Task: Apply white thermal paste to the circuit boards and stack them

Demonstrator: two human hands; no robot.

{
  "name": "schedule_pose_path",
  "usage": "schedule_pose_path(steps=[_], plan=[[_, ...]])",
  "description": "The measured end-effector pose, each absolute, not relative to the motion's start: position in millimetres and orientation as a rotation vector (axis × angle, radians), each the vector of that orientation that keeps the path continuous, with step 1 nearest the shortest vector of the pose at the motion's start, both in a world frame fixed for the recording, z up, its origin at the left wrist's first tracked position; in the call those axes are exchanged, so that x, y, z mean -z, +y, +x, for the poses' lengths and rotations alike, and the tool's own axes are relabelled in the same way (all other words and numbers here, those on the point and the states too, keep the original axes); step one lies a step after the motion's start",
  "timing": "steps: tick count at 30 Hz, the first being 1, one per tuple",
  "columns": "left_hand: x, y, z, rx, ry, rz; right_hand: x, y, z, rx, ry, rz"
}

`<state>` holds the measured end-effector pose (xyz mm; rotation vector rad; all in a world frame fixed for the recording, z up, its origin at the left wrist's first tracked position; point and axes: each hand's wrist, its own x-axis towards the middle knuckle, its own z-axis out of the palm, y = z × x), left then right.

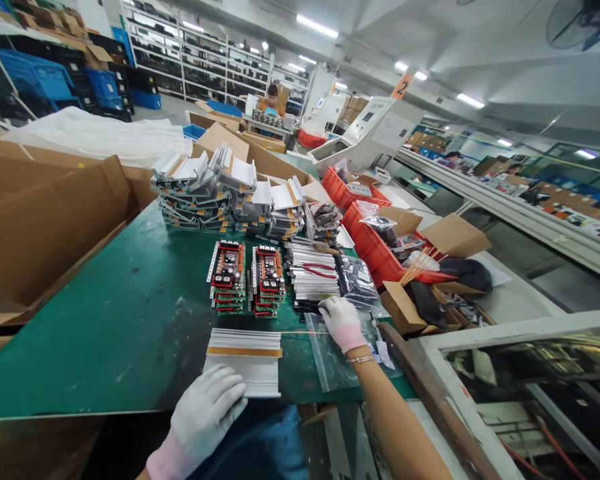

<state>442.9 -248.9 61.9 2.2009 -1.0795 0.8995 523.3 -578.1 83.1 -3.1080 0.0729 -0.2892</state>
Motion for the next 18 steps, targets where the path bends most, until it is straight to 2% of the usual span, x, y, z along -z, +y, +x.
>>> schedule_pose_path(steps=[7,10,13,18], plan=[[-71.5,-248.0,434.6,-0.889,-0.92,2.195,-96.6,-556.5,493.0,0.516,-0.096,-3.063],[-80.7,-248.2,428.9,-0.923,-0.858,2.218,-96.2,-521.1,455.7,0.622,-0.63,-2.87],[-88.7,-251.6,425.7,-0.857,-0.887,2.227,-92.8,-486.7,420.8,0.566,-0.99,-2.654],[-88.0,-253.0,425.3,-0.767,-0.921,2.248,-90.7,-485.5,400.3,0.52,-0.835,-2.573]])
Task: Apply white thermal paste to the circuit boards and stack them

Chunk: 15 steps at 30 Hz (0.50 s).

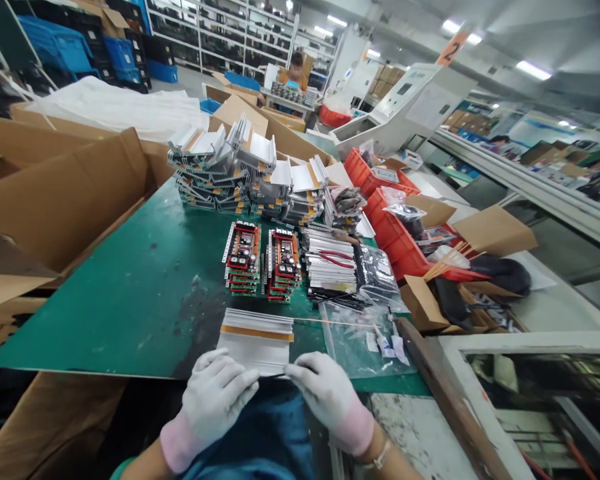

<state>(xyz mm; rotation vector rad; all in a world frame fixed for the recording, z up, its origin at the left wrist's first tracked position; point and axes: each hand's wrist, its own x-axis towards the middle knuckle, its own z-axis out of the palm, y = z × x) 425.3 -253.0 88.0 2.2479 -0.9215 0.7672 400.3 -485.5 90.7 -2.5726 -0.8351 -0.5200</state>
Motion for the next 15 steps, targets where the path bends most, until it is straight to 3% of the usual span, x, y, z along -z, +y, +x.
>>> schedule_pose_path(steps=[9,15], plan=[[-71.1,-253.0,426.9,-0.875,-0.91,2.243,-89.3,-520.5,411.9,0.445,-0.827,-2.76],[-59.4,-256.4,429.9,-0.835,-0.948,2.21,-90.0,-505.0,430.0,0.094,-0.742,-3.082]])
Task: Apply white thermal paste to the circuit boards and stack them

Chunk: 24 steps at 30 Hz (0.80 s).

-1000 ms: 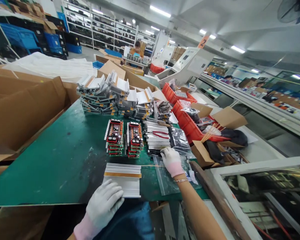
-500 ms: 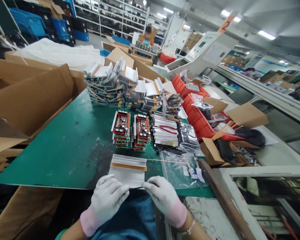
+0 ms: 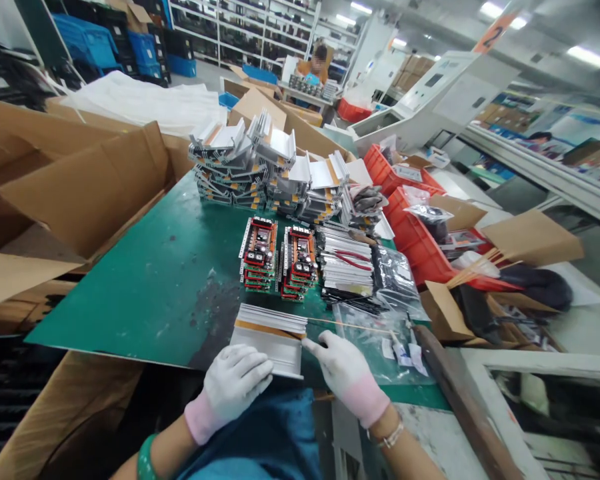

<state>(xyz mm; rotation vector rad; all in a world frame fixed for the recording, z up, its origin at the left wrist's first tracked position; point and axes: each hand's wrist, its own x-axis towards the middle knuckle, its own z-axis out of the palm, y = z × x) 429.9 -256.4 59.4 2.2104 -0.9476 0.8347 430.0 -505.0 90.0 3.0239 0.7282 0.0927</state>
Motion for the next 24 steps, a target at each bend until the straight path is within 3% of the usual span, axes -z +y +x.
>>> schedule_pose_path(steps=[13,16,21,24], plan=[[-54.3,-255.7,426.9,-0.814,-0.949,2.192,-117.7,-454.2,451.7,0.352,0.726,2.947],[-55.7,-255.0,426.7,-0.808,-0.953,2.206,-109.6,-454.5,450.9,0.186,0.809,2.989],[-57.8,-253.0,427.6,-0.774,-0.979,2.226,-89.7,-481.0,430.1,-0.368,0.975,3.097],[-56.5,-253.0,429.0,-0.792,-0.981,2.209,-85.4,-509.9,409.5,-0.427,0.964,3.132]])
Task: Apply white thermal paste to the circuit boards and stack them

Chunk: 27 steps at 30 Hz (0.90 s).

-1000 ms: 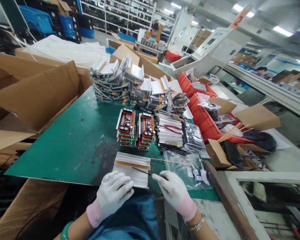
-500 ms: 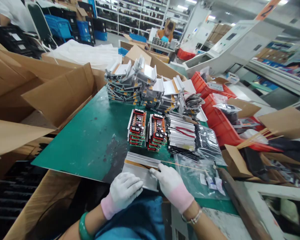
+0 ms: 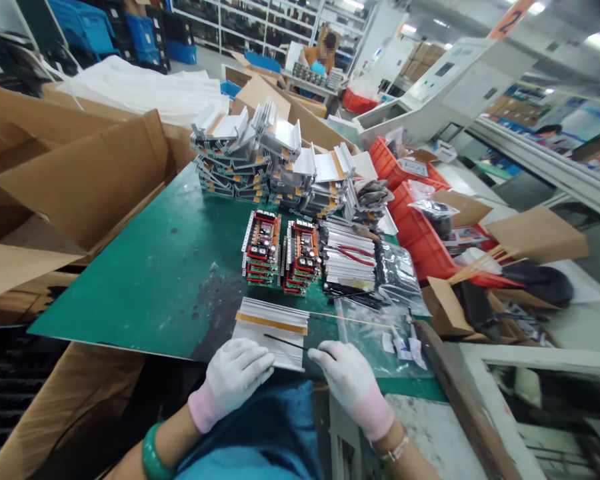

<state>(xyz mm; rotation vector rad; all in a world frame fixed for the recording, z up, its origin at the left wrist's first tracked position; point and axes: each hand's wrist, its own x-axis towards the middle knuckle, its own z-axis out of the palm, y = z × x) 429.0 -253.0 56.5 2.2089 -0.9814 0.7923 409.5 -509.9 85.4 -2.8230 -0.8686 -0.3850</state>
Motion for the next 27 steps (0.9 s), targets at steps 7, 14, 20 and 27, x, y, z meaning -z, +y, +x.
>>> schedule_pose_path(steps=[7,14,20,27], plan=[[-57.8,-254.6,433.1,-0.807,-0.981,2.189,-84.0,-564.3,372.3,0.429,-0.534,-2.81],[-58.5,-254.9,434.0,-0.815,-0.992,2.205,-79.7,-567.8,362.6,0.449,-0.473,-2.763],[-57.7,-254.3,434.4,-0.818,-1.001,2.211,-76.3,-568.7,367.2,0.439,-0.515,-2.786],[-58.2,-254.1,434.9,-0.791,-1.002,2.217,-73.4,-568.1,377.0,0.352,-0.584,-2.749]])
